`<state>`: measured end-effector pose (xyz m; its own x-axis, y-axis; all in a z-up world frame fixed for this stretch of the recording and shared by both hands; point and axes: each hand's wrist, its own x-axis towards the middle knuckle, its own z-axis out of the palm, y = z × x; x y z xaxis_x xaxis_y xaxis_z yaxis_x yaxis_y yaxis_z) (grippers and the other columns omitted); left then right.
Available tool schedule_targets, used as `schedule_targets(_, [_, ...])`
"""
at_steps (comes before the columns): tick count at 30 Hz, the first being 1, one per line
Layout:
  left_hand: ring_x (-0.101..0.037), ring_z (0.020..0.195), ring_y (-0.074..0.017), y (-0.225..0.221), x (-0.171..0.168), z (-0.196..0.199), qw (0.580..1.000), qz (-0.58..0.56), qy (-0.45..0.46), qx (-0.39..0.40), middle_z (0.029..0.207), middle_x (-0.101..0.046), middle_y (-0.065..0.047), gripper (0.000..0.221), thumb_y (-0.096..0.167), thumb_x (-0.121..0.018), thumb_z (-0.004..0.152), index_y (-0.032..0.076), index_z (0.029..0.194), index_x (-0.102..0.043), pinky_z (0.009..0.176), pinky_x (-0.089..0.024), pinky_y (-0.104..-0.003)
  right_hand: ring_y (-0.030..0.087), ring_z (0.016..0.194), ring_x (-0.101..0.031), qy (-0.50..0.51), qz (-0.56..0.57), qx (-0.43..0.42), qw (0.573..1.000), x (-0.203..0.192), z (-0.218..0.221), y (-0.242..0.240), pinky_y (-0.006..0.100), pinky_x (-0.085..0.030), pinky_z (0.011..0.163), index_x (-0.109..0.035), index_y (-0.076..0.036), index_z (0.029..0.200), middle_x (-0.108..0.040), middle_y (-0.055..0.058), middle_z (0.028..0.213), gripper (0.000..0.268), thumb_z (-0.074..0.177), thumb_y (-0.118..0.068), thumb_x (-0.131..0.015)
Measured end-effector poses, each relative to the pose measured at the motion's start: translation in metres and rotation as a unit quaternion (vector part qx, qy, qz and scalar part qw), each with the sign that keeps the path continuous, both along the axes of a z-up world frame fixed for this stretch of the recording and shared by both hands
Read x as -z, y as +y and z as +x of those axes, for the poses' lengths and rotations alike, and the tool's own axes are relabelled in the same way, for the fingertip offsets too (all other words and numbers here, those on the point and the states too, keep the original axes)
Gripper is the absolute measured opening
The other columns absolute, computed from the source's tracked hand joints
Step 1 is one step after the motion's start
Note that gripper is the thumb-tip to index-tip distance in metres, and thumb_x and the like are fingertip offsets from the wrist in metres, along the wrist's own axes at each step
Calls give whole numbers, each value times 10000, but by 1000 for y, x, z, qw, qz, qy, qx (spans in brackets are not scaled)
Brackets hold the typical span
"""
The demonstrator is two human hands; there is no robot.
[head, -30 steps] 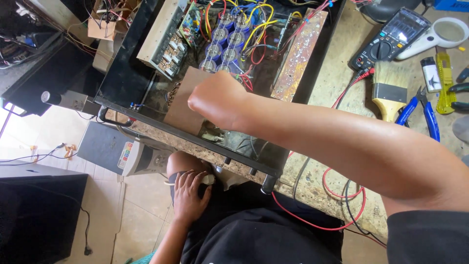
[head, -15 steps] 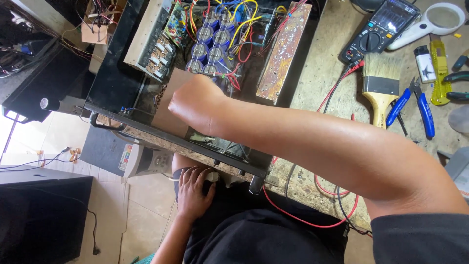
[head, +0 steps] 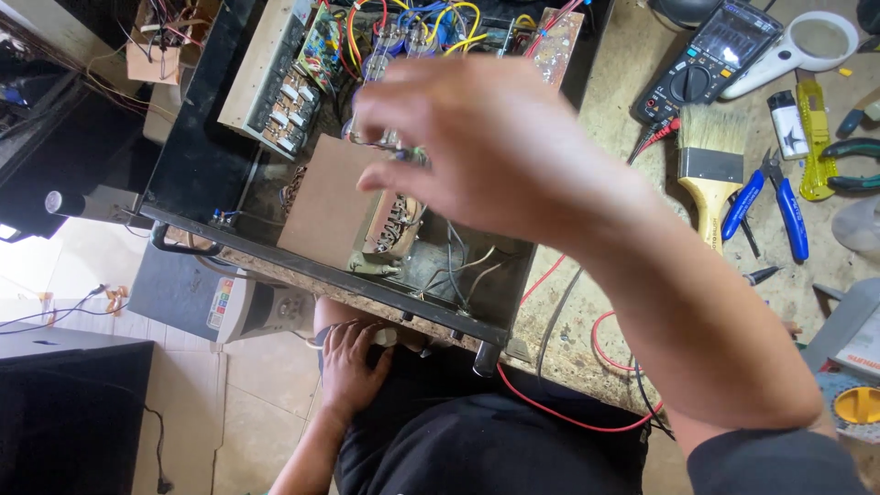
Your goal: Removing the cover of an electronic amplifier and inspecting its internal components and wiring.
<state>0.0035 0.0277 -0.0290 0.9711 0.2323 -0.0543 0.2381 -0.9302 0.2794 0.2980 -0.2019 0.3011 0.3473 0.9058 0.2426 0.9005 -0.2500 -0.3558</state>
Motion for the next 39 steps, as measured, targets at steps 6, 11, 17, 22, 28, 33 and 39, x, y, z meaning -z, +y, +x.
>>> schedule_targets(6, [-557, 1259, -365, 36, 13, 9, 998, -24, -18, 59, 1234, -702, -73, 465, 530, -658, 855, 223, 1200, -715, 1070, -411, -523, 202, 853, -666, 110, 276, 52, 953, -16, -21, -62, 302, -542, 792, -662, 100, 1087, -689, 163, 953, 202, 1064, 9, -842])
schedule_targets(11, [-585, 1195, -363, 56, 30, 13, 994, -4, -40, 103, 1184, -710, -84, 492, 513, -696, 832, 151, 1161, -753, 1103, -403, -515, 253, 904, -580, 189, 320, 78, 925, 10, -12, -72, 313, -473, 845, -539, 131, 1127, -581, 228, 1005, 286, 977, -5, -741])
schedule_targets(17, [-574, 1245, -330, 62, 26, 11, 997, -12, -21, 73, 1195, -710, -64, 450, 449, -672, 814, 163, 1148, -763, 1145, -360, -517, 327, 861, -628, 195, 351, 29, 916, 6, -12, -30, 360, -493, 788, -568, 182, 1020, -592, 270, 926, 257, 908, 52, -760])
schedule_targets(22, [-544, 1240, -364, 63, 24, 7, 1000, -4, 3, 15, 1185, -716, -61, 431, 488, -638, 810, 159, 1055, -770, 1064, -407, -523, 203, 805, -656, 127, 221, -31, 967, 3, 3, -10, 340, -528, 772, -684, 47, 1088, -668, 116, 889, 305, 946, -160, -857])
schedule_targets(28, [-554, 1233, -368, 71, 26, -2, 1000, 13, 20, 3, 1179, -709, -83, 443, 483, -632, 794, 162, 1065, -772, 1063, -386, -543, 234, 900, -619, 152, 251, 39, 955, 41, -12, -27, 382, -498, 896, -648, 48, 1073, -620, 136, 952, 218, 1048, -140, -757])
schedule_targets(33, [-542, 1257, -359, 82, 41, -21, 998, 33, 44, -23, 1232, -691, -63, 464, 523, -607, 811, 188, 1091, -765, 1088, -352, -552, 264, 986, -586, 152, 279, 109, 942, 67, -15, -51, 420, -472, 1008, -617, 50, 1060, -578, 155, 1007, 194, 1140, -119, -668])
schedule_targets(39, [-511, 1292, -353, 83, 46, -32, 995, 44, 72, -57, 1256, -687, -47, 474, 548, -593, 829, 203, 1104, -767, 1139, -318, -553, 306, 1100, -543, 114, 308, 188, 926, 73, 9, -96, 473, -439, 1156, -576, 55, 1042, -522, 183, 1082, 262, 1261, -87, -551])
